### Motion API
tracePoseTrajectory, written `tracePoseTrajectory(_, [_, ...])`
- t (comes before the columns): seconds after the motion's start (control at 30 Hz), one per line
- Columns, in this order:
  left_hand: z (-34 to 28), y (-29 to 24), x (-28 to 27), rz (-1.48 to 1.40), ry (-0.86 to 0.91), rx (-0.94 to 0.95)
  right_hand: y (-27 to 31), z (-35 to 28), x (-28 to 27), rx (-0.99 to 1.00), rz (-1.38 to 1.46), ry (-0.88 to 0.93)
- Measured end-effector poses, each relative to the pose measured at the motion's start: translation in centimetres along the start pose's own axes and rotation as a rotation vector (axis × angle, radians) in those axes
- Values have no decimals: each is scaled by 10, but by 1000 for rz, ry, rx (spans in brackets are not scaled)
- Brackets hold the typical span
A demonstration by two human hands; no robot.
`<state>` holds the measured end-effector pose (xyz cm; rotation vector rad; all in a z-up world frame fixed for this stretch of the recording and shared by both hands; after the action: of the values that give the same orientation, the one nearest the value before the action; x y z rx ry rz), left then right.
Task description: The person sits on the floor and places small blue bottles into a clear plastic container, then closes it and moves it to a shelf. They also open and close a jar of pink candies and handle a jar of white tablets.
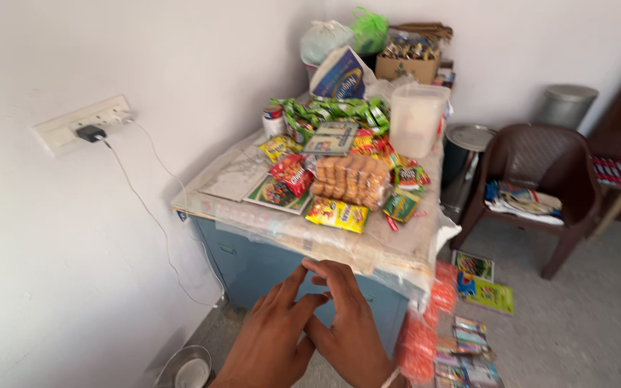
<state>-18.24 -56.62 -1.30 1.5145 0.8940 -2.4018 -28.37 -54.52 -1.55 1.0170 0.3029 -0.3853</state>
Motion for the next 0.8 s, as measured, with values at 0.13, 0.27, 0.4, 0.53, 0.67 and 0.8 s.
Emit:
tracePoseTrajectory(0.13, [-12, -18, 16, -61, 83, -25, 7, -34, -10, 38, -33, -37])
tracePoseTrajectory(0.27, [-34, -54, 29, -111, 105, 1, 25, -76, -18, 107, -95, -69])
tracePoseTrajectory(0.4, [-67, -90, 37, -142, 110, 56, 47, -123, -15, 157, -130, -75])
tracePoseTrajectory(0.53, [-101, -116, 51, -200, 122, 65, 62, -170, -9, 215, -156, -51])
tracePoseTrajectory(0.67, [-130, -141, 68, -263, 120, 78, 73, -209, -10, 235, -196, 35])
tracePoseTrajectory(0.8, [-149, -165, 84, -253, 104, 97, 85, -241, -24, 180, -283, 134])
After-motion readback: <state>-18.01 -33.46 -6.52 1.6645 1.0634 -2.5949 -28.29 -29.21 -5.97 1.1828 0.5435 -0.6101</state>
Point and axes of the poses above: each hand's wrist, its own z-axis towards the middle knuckle, its own x-axis out of the palm, y = z × x, the point moved 9 cm from there along z, towards the middle knuckle, and after that the axes turned 12 degrees about y, right-handed, at the moved point
